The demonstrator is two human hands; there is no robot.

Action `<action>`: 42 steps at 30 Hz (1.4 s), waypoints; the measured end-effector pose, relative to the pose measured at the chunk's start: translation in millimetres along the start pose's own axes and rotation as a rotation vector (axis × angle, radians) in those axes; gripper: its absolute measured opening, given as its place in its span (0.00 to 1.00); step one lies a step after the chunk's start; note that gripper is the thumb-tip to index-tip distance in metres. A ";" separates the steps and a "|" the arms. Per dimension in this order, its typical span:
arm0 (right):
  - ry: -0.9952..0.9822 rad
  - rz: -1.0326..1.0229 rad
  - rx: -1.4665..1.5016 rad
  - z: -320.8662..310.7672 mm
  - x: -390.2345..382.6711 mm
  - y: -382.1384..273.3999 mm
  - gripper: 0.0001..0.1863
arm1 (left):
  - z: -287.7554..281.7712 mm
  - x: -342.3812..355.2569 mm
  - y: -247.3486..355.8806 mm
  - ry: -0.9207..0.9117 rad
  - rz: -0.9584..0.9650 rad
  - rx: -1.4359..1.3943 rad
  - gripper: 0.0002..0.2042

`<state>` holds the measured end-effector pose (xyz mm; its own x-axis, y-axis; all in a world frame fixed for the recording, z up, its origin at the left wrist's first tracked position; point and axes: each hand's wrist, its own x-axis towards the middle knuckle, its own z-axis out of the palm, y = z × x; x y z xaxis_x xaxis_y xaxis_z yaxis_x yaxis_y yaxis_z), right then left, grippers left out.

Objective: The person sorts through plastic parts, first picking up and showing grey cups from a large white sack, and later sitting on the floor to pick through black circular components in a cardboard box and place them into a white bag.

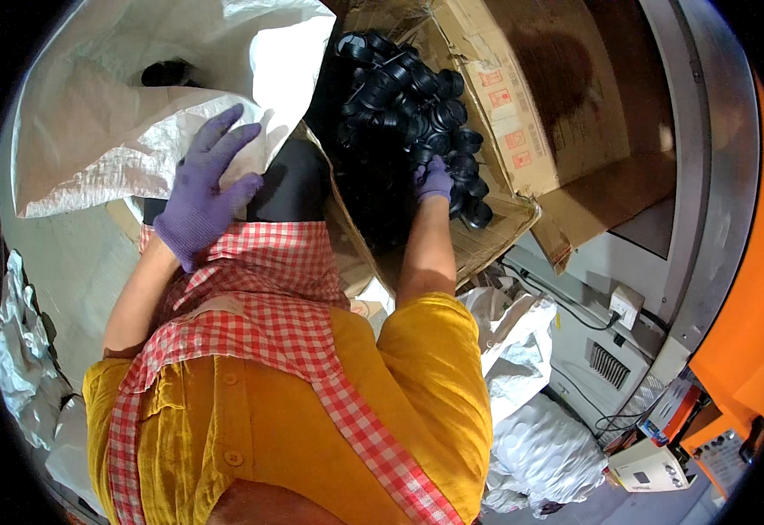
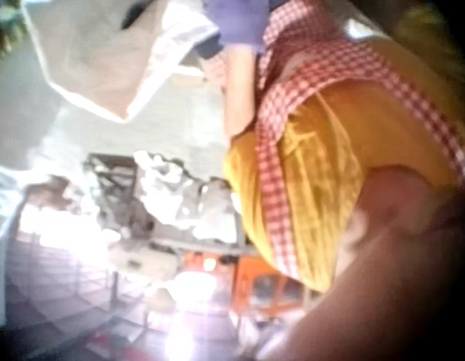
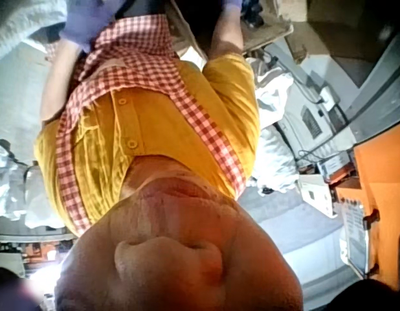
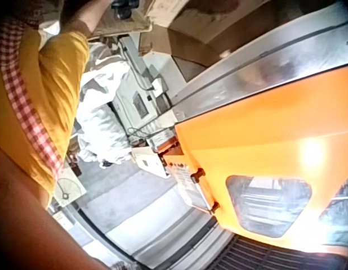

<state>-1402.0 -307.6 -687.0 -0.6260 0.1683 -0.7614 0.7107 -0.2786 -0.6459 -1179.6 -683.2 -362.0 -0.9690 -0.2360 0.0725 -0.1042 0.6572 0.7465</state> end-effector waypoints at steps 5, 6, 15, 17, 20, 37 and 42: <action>0.026 -0.130 0.100 27.9 -34.1 -11.2 0.09 | 10.9 -7.2 5.5 -0.063 -0.002 -0.075 0.22; 0.084 -0.164 0.101 14.8 -25.2 -11.1 0.09 | 11.4 -4.7 9.3 -0.074 0.066 -0.006 0.22; -0.237 -0.976 -0.532 55.9 -208.9 -19.0 0.08 | 20.8 -3.6 21.3 -0.120 -0.199 -0.553 0.27; -0.361 -1.322 -0.982 76.1 -288.4 -28.8 0.08 | 13.2 12.3 39.5 -0.198 -0.326 -0.681 0.31; -0.624 -1.490 -1.136 92.0 -347.3 -36.4 0.09 | 16.8 21.8 37.3 -0.141 -0.332 -0.905 0.27; -1.170 -0.752 -1.245 102.6 -411.5 -42.6 0.13 | -18.3 -47.6 5.2 -0.432 0.444 -0.345 0.13; -1.417 0.409 -0.770 89.8 -415.1 -72.9 0.12 | -46.1 -45.9 37.5 -0.150 1.238 -0.053 0.09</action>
<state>-1222.8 -442.0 -318.9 0.1597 -0.8486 -0.5043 0.6024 0.4885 -0.6312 -1128.6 -680.7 -306.8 -0.4257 0.6068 0.6713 0.9015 0.3489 0.2562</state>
